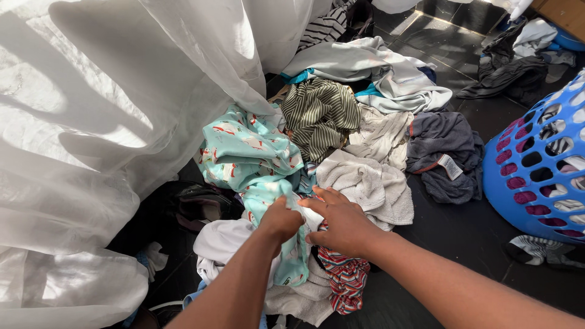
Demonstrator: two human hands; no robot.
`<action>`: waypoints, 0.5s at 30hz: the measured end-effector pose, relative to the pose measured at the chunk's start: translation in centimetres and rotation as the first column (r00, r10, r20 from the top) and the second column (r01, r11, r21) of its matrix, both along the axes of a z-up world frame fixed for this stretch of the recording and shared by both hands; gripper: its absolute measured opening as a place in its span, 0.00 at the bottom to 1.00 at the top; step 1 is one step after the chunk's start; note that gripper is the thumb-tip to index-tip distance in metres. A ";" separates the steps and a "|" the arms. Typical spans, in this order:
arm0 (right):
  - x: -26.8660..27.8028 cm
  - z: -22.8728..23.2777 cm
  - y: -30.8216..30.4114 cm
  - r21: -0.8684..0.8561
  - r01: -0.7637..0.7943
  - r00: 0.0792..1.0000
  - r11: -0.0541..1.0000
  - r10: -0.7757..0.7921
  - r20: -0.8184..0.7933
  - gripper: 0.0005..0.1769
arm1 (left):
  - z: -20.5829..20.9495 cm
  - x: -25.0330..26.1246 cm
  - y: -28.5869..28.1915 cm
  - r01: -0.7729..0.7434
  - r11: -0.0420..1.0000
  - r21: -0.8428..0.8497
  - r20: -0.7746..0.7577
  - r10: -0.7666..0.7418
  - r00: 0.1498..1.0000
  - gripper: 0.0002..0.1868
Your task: The person picks up various clothes and towels from a pile on the floor and places them into a blue laundry basket. The person handles items one at a time, including shirts, pants, and towels, and continues until the basket is full.
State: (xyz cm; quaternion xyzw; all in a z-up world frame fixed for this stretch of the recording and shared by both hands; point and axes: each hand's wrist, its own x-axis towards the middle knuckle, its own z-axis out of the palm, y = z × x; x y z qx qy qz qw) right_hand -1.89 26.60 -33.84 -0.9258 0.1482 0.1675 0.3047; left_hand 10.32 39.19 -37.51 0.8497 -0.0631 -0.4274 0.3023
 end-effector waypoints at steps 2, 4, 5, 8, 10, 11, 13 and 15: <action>0.2 0.0 0.0 0.093 0.070 0.989 0.993 -0.081 0.120 0.50 | 0.4 -0.5 -0.4 -0.053 0.968 -0.246 0.028 0.062 0.998 0.37; 0.6 -0.2 -0.2 0.219 0.146 0.949 0.965 -0.199 0.243 0.56 | 1.0 -1.2 -0.9 -0.279 0.787 -0.549 -0.254 0.161 0.954 0.31; 0.8 -0.3 -0.2 0.297 0.184 0.914 0.937 -0.275 0.299 0.59 | 1.3 -1.6 -1.1 -0.288 0.755 -0.589 -0.299 0.127 0.946 0.29; 1.3 -0.5 -1.0 0.302 0.498 0.807 0.813 -0.562 0.183 0.39 | 2.4 -2.4 -2.2 -0.265 0.668 -0.695 -0.350 0.007 0.937 0.24; 1.5 -0.3 -1.9 0.376 0.625 0.704 0.684 -0.702 0.107 0.25 | 3.1 -2.3 -2.8 -0.171 0.630 -0.758 -0.280 -0.077 0.957 0.24; 1.6 0.0 -2.5 0.503 0.614 0.660 0.609 -0.745 0.096 0.21 | 3.5 -2.0 -2.8 -0.109 0.636 -0.764 -0.168 -0.032 0.985 0.22; 1.3 0.5 -3.7 0.731 0.571 0.552 0.374 -0.834 -0.005 0.18 | 4.4 -1.0 -2.9 0.024 0.659 -0.752 0.066 0.039 0.997 0.20; 1.2 1.4 -5.5 0.875 0.481 0.451 0.060 -0.873 -0.187 0.19 | 5.3 0.5 -2.9 0.418 0.765 -0.490 0.779 0.169 0.603 0.38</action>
